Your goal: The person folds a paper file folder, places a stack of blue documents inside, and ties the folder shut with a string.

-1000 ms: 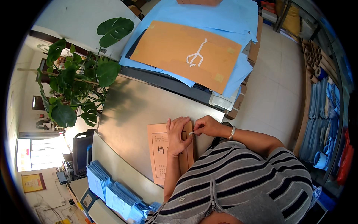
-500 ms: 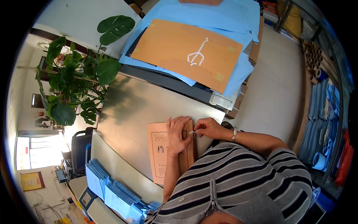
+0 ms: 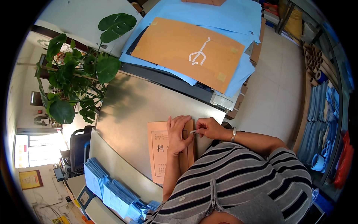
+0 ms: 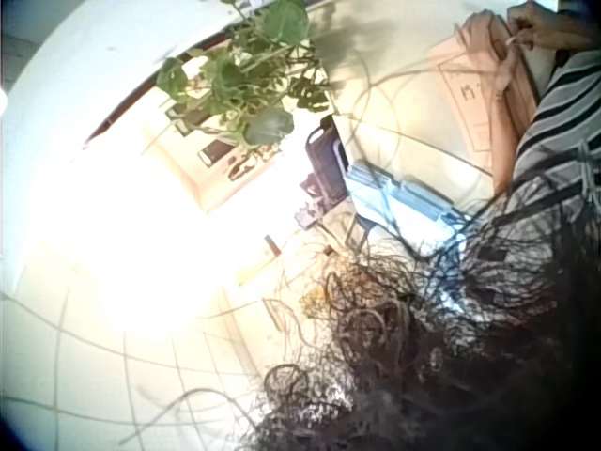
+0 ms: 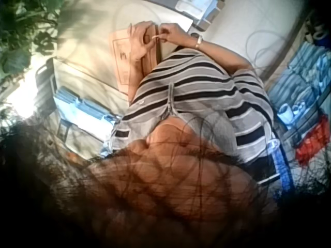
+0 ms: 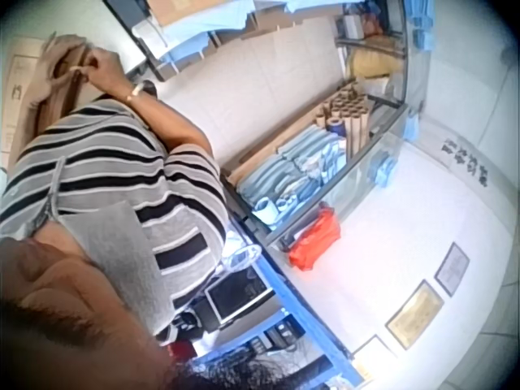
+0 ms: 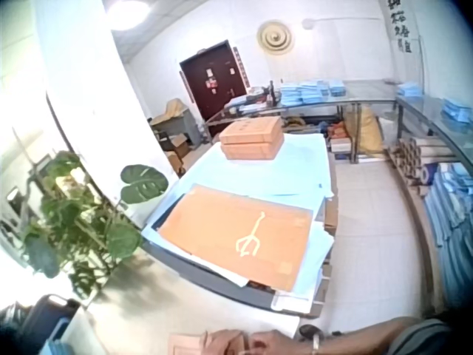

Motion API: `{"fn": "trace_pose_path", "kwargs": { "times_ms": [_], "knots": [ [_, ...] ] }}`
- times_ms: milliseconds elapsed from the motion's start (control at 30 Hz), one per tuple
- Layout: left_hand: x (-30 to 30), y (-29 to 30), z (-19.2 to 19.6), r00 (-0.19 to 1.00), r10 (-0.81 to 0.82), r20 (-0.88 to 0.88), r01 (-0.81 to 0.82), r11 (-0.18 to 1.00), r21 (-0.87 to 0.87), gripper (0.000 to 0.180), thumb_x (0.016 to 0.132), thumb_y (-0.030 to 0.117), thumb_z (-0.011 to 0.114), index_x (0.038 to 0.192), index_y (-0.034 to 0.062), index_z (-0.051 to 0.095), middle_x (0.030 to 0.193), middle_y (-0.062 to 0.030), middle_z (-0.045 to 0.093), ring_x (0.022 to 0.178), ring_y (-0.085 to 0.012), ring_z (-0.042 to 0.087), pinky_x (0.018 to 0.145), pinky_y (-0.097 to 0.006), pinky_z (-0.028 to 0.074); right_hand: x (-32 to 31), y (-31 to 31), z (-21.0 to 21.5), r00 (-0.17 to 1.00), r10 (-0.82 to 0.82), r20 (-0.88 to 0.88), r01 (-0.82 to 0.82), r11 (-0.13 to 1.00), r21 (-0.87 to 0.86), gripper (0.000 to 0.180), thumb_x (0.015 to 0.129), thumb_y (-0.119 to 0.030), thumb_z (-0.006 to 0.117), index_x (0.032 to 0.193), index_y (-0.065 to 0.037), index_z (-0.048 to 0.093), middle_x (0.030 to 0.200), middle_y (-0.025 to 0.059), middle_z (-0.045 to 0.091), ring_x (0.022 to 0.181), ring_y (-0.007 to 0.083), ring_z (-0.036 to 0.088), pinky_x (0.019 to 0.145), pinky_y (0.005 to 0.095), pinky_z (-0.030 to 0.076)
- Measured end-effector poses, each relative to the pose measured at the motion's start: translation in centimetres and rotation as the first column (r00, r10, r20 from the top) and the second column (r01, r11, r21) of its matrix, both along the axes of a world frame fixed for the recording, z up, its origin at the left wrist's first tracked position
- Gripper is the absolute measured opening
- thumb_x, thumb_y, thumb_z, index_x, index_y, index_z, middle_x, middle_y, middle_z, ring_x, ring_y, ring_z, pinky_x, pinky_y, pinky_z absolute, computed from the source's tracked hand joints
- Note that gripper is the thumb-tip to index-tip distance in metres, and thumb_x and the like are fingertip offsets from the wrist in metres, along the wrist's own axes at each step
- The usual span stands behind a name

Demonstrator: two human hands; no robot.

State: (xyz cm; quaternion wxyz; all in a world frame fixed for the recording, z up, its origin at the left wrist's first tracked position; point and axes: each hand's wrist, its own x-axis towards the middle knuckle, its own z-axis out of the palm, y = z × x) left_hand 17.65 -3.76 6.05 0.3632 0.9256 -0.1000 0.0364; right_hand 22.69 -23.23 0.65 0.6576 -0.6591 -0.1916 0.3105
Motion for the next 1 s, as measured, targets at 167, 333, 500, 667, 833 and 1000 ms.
{"fn": "trace_pose_path", "kwargs": {
  "times_ms": [167, 333, 500, 667, 833, 1000],
  "knots": [
    [0.1, -0.1, 0.0, 1.000, 0.000, 0.003, 0.000, 1.000, 0.010, 0.070, 0.059, 0.015, 0.075, 0.128, 0.0113, 0.061, 0.126, -0.0095, 0.064, 0.128, -0.0304, 0.051, 0.121, -0.051, 0.012, 0.5, -0.1, 0.1, 0.994, 0.031, 0.100, -0.033, 0.999, 0.015, 0.008, 0.086, -0.002, 0.070, 0.083, 0.001, 0.064, 0.069, 0.0070, 0.067, 0.063, 0.0124, 0.066, 0.058, 0.0280, 0.051],
    [0.1, -0.2, 0.3, 1.000, -0.002, 0.000, 0.002, 1.000, 0.029, 0.066, 0.063, 0.014, 0.074, 0.128, 0.0118, 0.061, 0.126, -0.0086, 0.063, 0.128, -0.0294, 0.051, 0.121, -0.052, 0.013, 0.9, 0.1, -0.3, 0.999, 0.033, -0.002, -0.033, 0.998, 0.051, 0.006, 0.085, -0.003, 0.072, 0.082, 0.001, 0.068, 0.068, 0.0069, 0.068, 0.063, 0.0117, 0.066, 0.059, 0.0275, 0.051],
    [0.1, 0.0, 0.3, 1.000, -0.004, -0.005, 0.004, 1.000, 0.029, 0.066, 0.063, 0.015, 0.074, 0.128, 0.0117, 0.061, 0.125, -0.0090, 0.063, 0.128, -0.0293, 0.051, 0.121, -0.052, 0.014, 0.8, 0.2, -1.4, 0.997, 0.061, -0.043, -0.057, 0.995, 0.085, 0.008, 0.085, 0.001, 0.072, 0.079, 0.001, 0.066, 0.071, 0.0066, 0.068, 0.064, 0.0121, 0.068, 0.056, 0.0257, 0.051],
    [0.1, -0.1, 0.1, 1.000, 0.008, 0.010, -0.008, 1.000, 0.001, 0.069, 0.059, 0.014, 0.073, 0.127, 0.0114, 0.062, 0.123, -0.0104, 0.064, 0.127, -0.0307, 0.052, 0.121, -0.051, 0.013, 0.8, 0.6, -1.7, 0.990, 0.025, -0.139, -0.015, 0.997, 0.072, 0.012, 0.084, 0.002, 0.072, 0.077, 0.000, 0.062, 0.072, 0.0065, 0.067, 0.063, 0.0138, 0.069, 0.053, 0.0250, 0.051],
    [0.2, -0.2, 0.1, 1.000, 0.003, 0.013, -0.003, 1.000, -0.001, 0.070, 0.059, 0.014, 0.073, 0.127, 0.0114, 0.062, 0.124, -0.0105, 0.064, 0.127, -0.0305, 0.052, 0.121, -0.051, 0.012, 0.9, 0.5, -2.4, 0.990, 0.027, -0.138, -0.015, 0.996, 0.088, 0.012, 0.084, 0.004, 0.071, 0.079, 0.000, 0.060, 0.072, 0.0060, 0.066, 0.062, 0.0144, 0.069, 0.055, 0.0257, 0.052],
    [0.2, -0.2, 0.2, 1.000, 0.002, 0.001, -0.002, 1.000, -0.002, 0.070, 0.058, 0.015, 0.073, 0.128, 0.0113, 0.062, 0.124, -0.0102, 0.064, 0.127, -0.0302, 0.052, 0.121, -0.051, 0.012, 1.4, 0.5, -1.9, 0.982, 0.092, -0.166, -0.077, 0.993, 0.093, 0.013, 0.084, 0.003, 0.070, 0.078, 0.001, 0.060, 0.072, 0.0068, 0.066, 0.062, 0.0148, 0.068, 0.055, 0.0263, 0.053]
  ]
}}
